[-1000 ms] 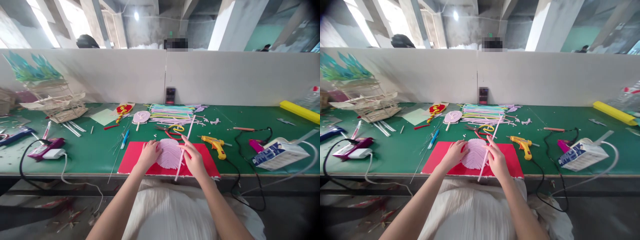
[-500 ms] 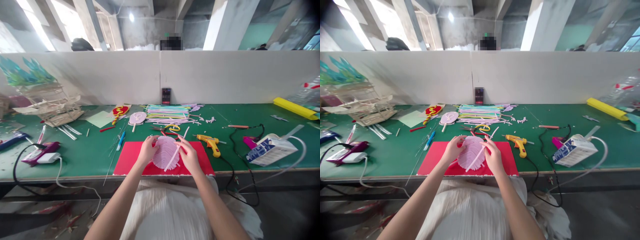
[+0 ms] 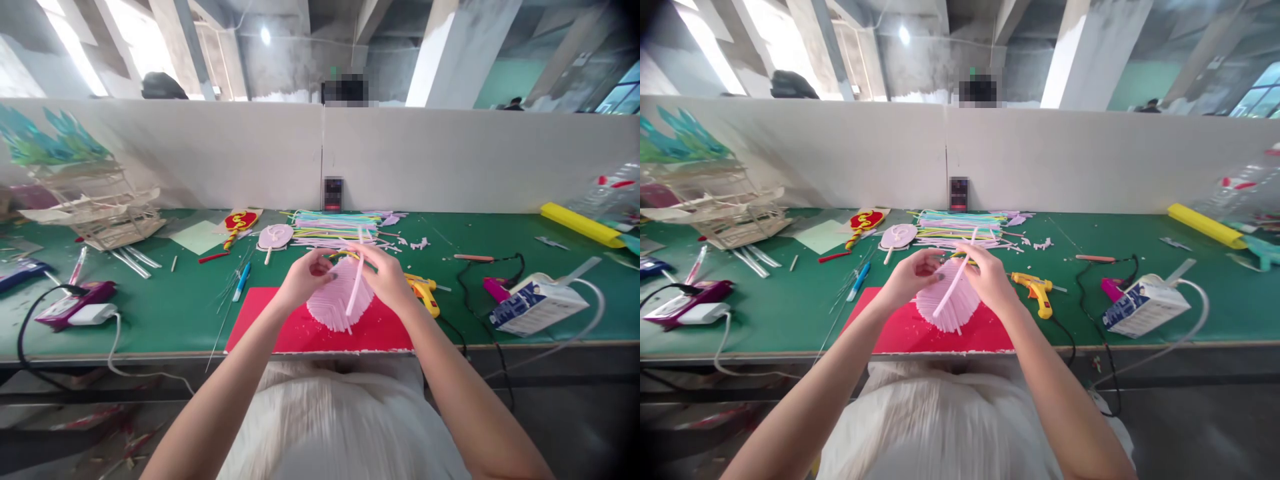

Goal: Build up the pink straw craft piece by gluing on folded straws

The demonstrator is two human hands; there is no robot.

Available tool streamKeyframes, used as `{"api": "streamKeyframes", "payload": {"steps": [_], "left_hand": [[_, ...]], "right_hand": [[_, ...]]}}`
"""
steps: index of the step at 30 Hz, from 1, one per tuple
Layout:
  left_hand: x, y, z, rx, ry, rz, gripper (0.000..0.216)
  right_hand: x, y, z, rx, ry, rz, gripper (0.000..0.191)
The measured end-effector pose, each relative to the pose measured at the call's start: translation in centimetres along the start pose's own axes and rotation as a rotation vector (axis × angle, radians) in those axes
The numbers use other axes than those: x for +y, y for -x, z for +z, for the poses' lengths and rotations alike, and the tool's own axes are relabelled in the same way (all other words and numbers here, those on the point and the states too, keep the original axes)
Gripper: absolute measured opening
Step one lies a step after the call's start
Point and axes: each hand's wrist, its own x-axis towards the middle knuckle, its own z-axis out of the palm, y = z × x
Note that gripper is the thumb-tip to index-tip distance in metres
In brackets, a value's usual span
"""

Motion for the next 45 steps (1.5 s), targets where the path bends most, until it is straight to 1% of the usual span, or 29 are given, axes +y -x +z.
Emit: {"api": "streamKeyframes", "payload": {"steps": [2, 3, 5, 7, 9, 11, 12, 13, 14, 17, 20, 22, 24, 26, 30, 32, 34, 36, 38, 40, 42, 44, 45], "left_hand": [[0.4, 0.2, 0.1, -0.01, -0.013, 0.038, 0.041], [0.5, 0.3, 0.1, -0.007, -0.023, 0.055, 0.04], [0.4, 0.3, -0.1, 0.024, -0.045, 0.089, 0.038], [0.0, 0.4, -0.4, 0.125, -0.086, 0.124, 0.038], [-0.6, 0.4, -0.9, 0.298, -0.086, 0.103, 0.039], [-1.5, 0.4, -1.1, 0.451, 0.033, -0.011, 0.043], [-2.0, 0.5, -1.0, 0.487, 0.129, -0.09, 0.044], [-2.5, 0.5, -0.7, 0.483, 0.206, -0.158, 0.046], [-3.1, 0.6, -0.2, 0.45, 0.254, -0.207, 0.046], [-4.4, 1.0, 1.8, 0.308, 0.38, -0.321, 0.043], [-4.9, 1.3, 3.6, 0.173, 0.495, -0.378, 0.041], [-4.8, 1.5, 4.0, 0.119, 0.543, -0.393, 0.042], [-4.5, 1.7, 3.7, 0.09, 0.564, -0.4, 0.042], [-4.2, 1.9, 2.9, 0.076, 0.564, -0.403, 0.042], [-3.6, 2.1, 0.7, 0.075, 0.519, -0.391, 0.046], [-3.5, 2.2, -0.5, 0.071, 0.468, -0.389, 0.045], [-3.5, 2.2, -1.5, 0.039, 0.4, -0.4, 0.044], [-3.6, 2.2, -2.4, -0.027, 0.326, -0.423, 0.044], [-3.9, 2.0, -3.1, -0.095, 0.252, -0.439, 0.043], [-4.3, 1.5, -3.3, -0.152, 0.171, -0.441, 0.039], [-4.7, 0.7, -3.2, -0.193, 0.074, -0.434, 0.032], [-5.2, -0.2, -2.8, -0.209, -0.025, -0.42, 0.024], [-5.4, -0.7, -2.5, -0.204, -0.069, -0.407, 0.023]], "right_hand": [[-0.4, -0.5, 0.0, -0.113, -0.039, 0.046, 0.03], [-0.6, -0.7, 0.0, -0.153, -0.037, 0.07, 0.026], [-0.8, -0.8, 0.0, -0.177, -0.01, 0.108, 0.019], [-0.7, -0.8, 0.1, -0.118, 0.008, 0.136, 0.016], [-0.4, -0.6, 0.0, -0.007, -0.003, 0.177, 0.017], [0.0, -0.4, -0.2, 0.113, -0.038, 0.218, 0.02], [0.1, -0.3, -0.3, 0.162, -0.06, 0.237, 0.022], [0.3, -0.3, -0.5, 0.205, -0.082, 0.254, 0.024], [0.4, -0.2, -0.6, 0.242, -0.106, 0.269, 0.026], [0.8, -0.2, -1.1, 0.347, -0.22, 0.302, 0.028], [1.4, 0.0, -1.3, 0.404, -0.338, 0.338, 0.03], [1.7, 0.4, -1.2, 0.426, -0.378, 0.365, 0.031], [1.9, 0.9, -0.9, 0.437, -0.405, 0.397, 0.03], [2.0, 1.6, -0.6, 0.423, -0.4, 0.434, 0.029], [2.4, 3.0, -0.4, 0.356, -0.284, 0.465, 0.029], [2.6, 3.7, -0.4, 0.268, -0.253, 0.451, 0.029], [2.6, 4.2, -0.4, 0.14, -0.239, 0.433, 0.029], [2.6, 4.6, -0.4, 0.029, -0.226, 0.411, 0.03], [2.6, 4.9, -0.4, -0.026, -0.198, 0.396, 0.032], [2.7, 5.1, -0.4, 0.011, -0.132, 0.383, 0.032], [3.0, 5.1, -0.5, 0.092, -0.05, 0.359, 0.029], [3.3, 5.0, -0.6, 0.144, -0.005, 0.318, 0.027], [3.3, 5.0, -0.6, 0.144, 0.0, 0.29, 0.026]]}}
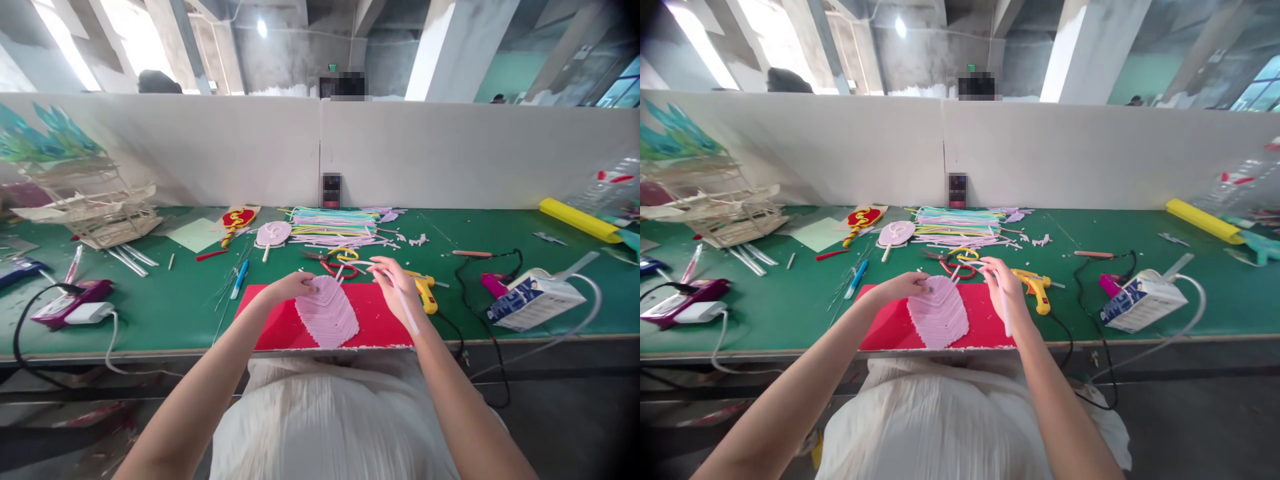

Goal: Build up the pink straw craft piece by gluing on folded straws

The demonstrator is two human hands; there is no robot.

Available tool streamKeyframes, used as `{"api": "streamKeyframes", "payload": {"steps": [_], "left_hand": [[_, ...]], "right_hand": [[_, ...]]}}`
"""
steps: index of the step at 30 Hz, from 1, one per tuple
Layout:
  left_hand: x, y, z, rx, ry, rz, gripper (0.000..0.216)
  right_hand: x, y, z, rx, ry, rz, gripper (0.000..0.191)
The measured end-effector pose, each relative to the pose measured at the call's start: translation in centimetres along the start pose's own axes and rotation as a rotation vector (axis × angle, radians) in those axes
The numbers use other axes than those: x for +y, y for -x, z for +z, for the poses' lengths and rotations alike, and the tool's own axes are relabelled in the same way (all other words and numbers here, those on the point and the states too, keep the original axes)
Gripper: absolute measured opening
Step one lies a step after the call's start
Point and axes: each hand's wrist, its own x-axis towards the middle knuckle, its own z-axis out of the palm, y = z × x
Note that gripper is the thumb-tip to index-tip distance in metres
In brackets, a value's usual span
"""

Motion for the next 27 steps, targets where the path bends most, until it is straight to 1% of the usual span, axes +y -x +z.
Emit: {"api": "streamKeyframes", "payload": {"steps": [3, 5, 9, 11, 14, 16, 20, 22, 24, 27], "left_hand": [[-0.2, -1.2, 0.5, 0.06, -0.092, 0.048, 0.029], [-0.6, -1.5, 0.5, 0.123, -0.132, 0.082, 0.035], [-1.9, -0.6, 0.1, 0.294, -0.193, 0.127, 0.036], [-2.7, 0.2, -0.1, 0.354, -0.207, 0.14, 0.036], [-3.8, 1.0, -0.1, 0.369, -0.191, 0.151, 0.043], [-4.4, 1.3, 0.1, 0.36, -0.172, 0.154, 0.048], [-5.1, 1.5, 0.3, 0.36, -0.158, 0.153, 0.054], [-5.3, 1.6, 0.3, 0.364, -0.159, 0.155, 0.056], [-5.5, 1.6, 0.3, 0.373, -0.162, 0.157, 0.056], [-5.6, 1.6, 0.3, 0.392, -0.168, 0.163, 0.049]], "right_hand": [[-0.5, 0.2, -0.1, -0.04, 0.011, -0.102, 0.025], [-1.2, 0.5, 0.0, -0.06, 0.027, -0.149, 0.026], [-2.1, 1.0, 0.3, -0.083, 0.019, -0.168, 0.026], [-2.0, 1.1, 0.5, -0.075, -0.011, -0.177, 0.023], [-1.8, 1.3, 0.5, -0.034, -0.031, -0.202, 0.016], [-1.8, 1.3, 0.3, -0.034, 0.022, -0.239, 0.013], [-2.4, 1.3, -0.1, -0.105, 0.186, -0.399, 0.014], [-2.6, 1.3, -0.1, -0.112, 0.227, -0.475, 0.014], [-2.6, 1.2, 0.0, -0.099, 0.277, -0.513, 0.014], [-2.3, 1.3, 0.2, -0.084, 0.357, -0.511, 0.016]]}}
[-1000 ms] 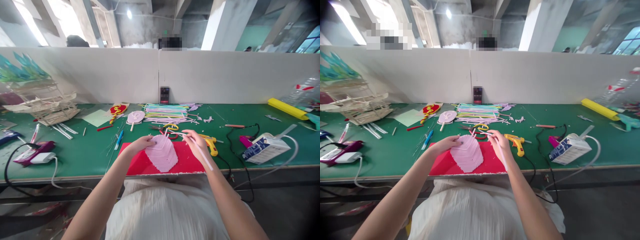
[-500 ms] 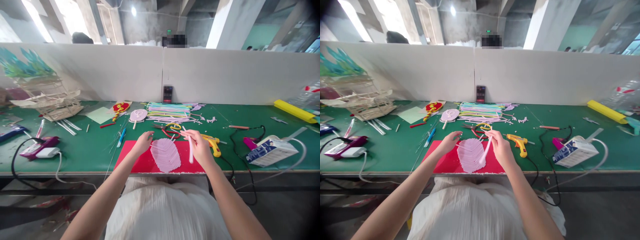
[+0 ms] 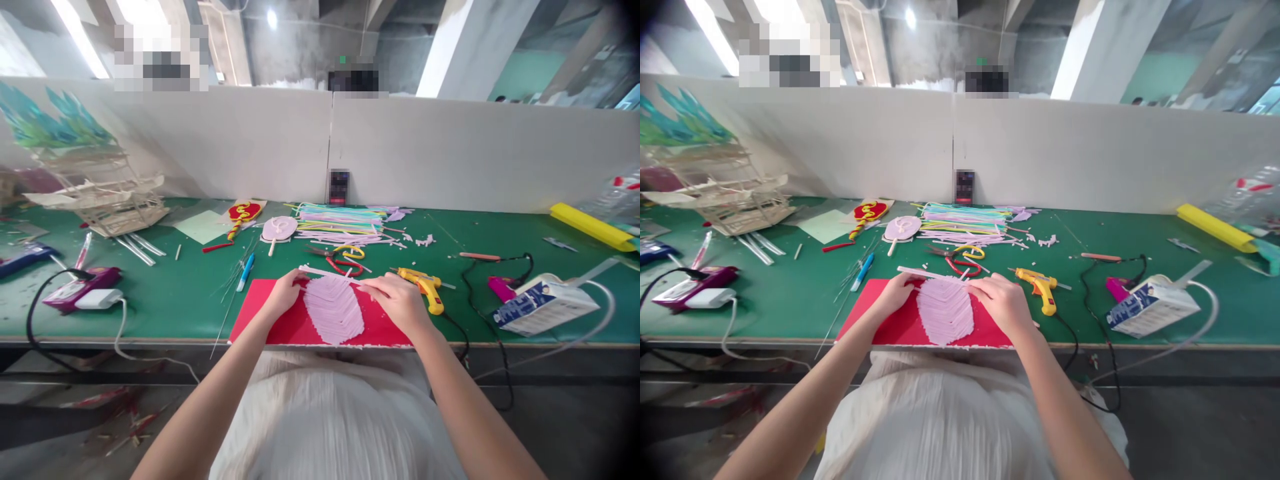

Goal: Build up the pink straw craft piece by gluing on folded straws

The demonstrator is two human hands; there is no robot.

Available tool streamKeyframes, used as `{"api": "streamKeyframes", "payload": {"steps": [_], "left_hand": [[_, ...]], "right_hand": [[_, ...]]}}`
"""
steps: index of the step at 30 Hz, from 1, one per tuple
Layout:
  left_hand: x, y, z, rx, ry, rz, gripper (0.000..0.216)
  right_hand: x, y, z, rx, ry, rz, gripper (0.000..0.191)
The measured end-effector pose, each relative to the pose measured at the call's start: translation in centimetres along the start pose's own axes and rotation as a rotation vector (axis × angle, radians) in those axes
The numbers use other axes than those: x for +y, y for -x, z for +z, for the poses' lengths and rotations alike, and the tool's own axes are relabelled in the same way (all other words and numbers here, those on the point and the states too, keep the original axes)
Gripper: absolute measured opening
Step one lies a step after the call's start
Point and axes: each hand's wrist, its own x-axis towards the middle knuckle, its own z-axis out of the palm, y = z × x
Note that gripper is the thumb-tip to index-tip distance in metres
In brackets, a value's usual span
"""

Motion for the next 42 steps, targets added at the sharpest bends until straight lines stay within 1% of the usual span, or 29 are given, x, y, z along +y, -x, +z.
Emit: {"api": "streamKeyframes", "payload": {"steps": [2, 4, 7, 10, 13, 15, 18, 20, 23, 28, 31, 33, 34, 36, 38, 42], "left_hand": [[0.1, 0.0, 0.0, 0.015, 0.001, 0.008, 0.045], [0.2, 0.0, -0.2, 0.043, 0.009, 0.017, 0.045], [0.7, 0.3, -0.4, 0.134, 0.029, 0.033, 0.043], [1.0, 1.1, -0.2, 0.253, 0.058, 0.052, 0.04], [1.4, 2.6, 0.5, 0.328, 0.091, 0.066, 0.038], [1.8, 3.6, 1.0, 0.338, 0.1, 0.08, 0.035], [2.5, 4.8, 1.6, 0.302, 0.108, 0.128, 0.031], [2.7, 5.1, 1.7, 0.281, 0.124, 0.147, 0.029], [2.4, 4.9, 1.5, 0.289, 0.16, 0.109, 0.029], [1.4, 4.3, 0.7, 0.29, 0.181, 0.004, 0.029], [2.1, 5.1, 0.6, 0.287, 0.148, 0.016, 0.031], [3.3, 6.4, 1.0, 0.25, 0.104, 0.065, 0.03], [3.9, 7.1, 1.3, 0.193, 0.077, 0.104, 0.03], [5.0, 8.4, 1.9, 0.006, -0.1, 0.226, 0.036], [5.5, 9.2, 2.4, -0.074, -0.262, 0.29, 0.041], [4.8, 9.5, 2.7, -0.133, -0.457, 0.323, 0.046]], "right_hand": [[0.1, 0.2, 0.2, -0.048, 0.02, 0.021, 0.018], [0.3, 0.4, 0.4, -0.124, 0.02, 0.05, 0.019], [0.6, 0.7, 0.5, -0.199, 0.02, 0.075, 0.021], [1.0, 1.0, 0.8, -0.233, 0.016, 0.079, 0.022], [1.2, 1.2, 1.3, -0.216, -0.011, 0.099, 0.02], [1.1, 1.3, 1.7, -0.18, -0.04, 0.115, 0.017], [0.8, 1.8, 2.3, -0.14, -0.108, 0.124, 0.015], [0.5, 2.3, 2.6, -0.134, -0.162, 0.109, 0.013], [0.5, 3.1, 2.8, -0.133, -0.173, 0.092, 0.013], [0.9, 3.7, 2.6, -0.16, -0.093, 0.05, 0.014], [1.0, 3.8, 2.4, -0.181, -0.042, 0.001, 0.014], [1.1, 3.8, 2.4, -0.168, -0.012, -0.018, 0.014], [1.1, 3.9, 2.4, -0.158, -0.003, -0.022, 0.014], [1.1, 3.9, 2.5, -0.146, -0.002, -0.028, 0.014], [1.1, 4.0, 2.5, -0.152, -0.012, -0.032, 0.015], [1.0, 4.1, 2.3, -0.163, -0.026, -0.034, 0.016]]}}
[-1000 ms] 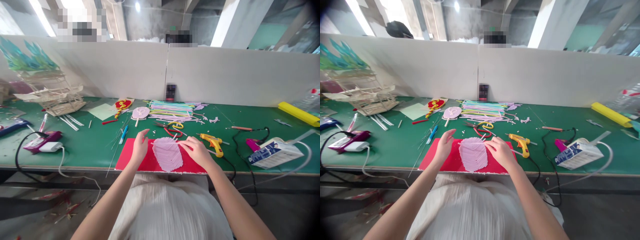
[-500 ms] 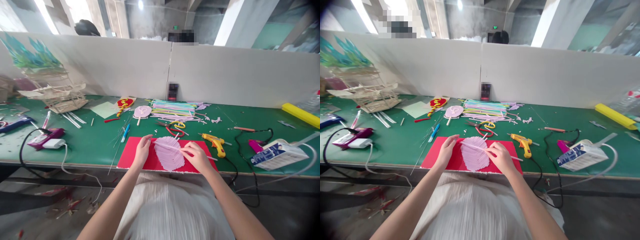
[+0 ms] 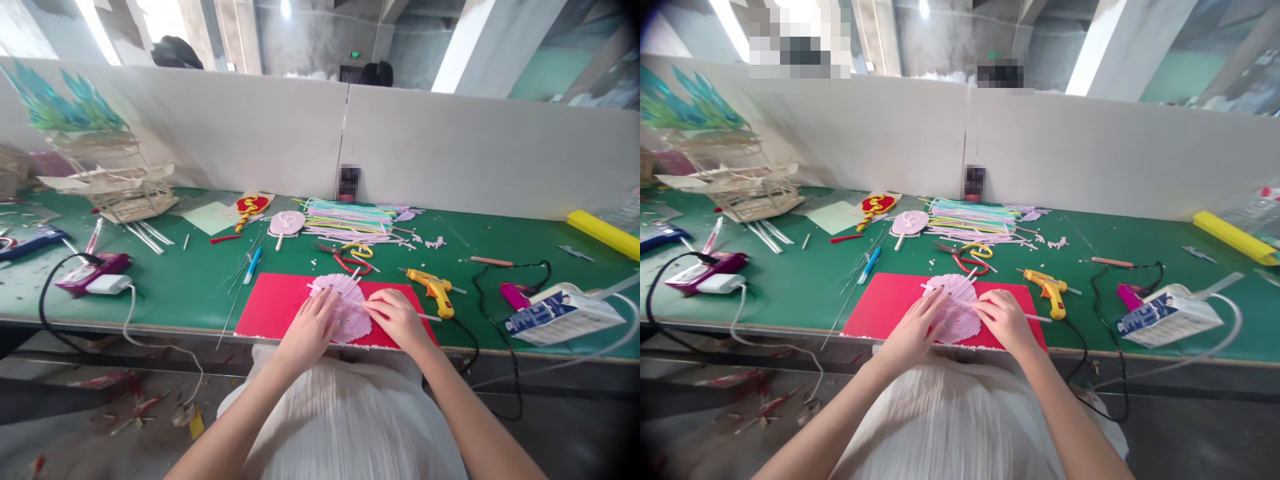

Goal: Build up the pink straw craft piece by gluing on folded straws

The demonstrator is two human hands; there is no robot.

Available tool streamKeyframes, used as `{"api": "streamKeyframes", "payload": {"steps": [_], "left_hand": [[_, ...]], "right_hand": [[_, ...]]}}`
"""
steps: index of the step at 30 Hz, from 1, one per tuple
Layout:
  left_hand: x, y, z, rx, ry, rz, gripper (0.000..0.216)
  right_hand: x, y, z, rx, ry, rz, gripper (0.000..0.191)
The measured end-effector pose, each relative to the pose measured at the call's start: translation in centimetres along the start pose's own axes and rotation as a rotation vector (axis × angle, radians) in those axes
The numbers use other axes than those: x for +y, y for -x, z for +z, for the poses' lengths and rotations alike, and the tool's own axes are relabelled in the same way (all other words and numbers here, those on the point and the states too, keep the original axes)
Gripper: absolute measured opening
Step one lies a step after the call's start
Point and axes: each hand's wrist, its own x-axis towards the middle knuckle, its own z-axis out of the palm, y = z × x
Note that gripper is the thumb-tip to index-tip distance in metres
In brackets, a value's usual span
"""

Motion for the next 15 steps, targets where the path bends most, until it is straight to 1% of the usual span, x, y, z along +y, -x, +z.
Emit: {"api": "streamKeyframes", "payload": {"steps": [5, 9, 15], "left_hand": [[-1.02, 0.39, 0.17, -0.022, -0.106, 0.024, 0.047], [-0.58, 0.63, 0.31, -0.048, -0.182, 0.029, 0.048], [-0.17, 0.25, 0.41, -0.076, -0.256, 0.047, 0.049]], "right_hand": [[-0.09, 0.18, -0.29, 0.007, -0.012, -0.024, 0.016], [-0.06, 0.21, -0.15, 0.001, 0.002, -0.031, 0.015], [0.25, 0.39, 0.18, -0.016, 0.017, -0.025, 0.014]]}}
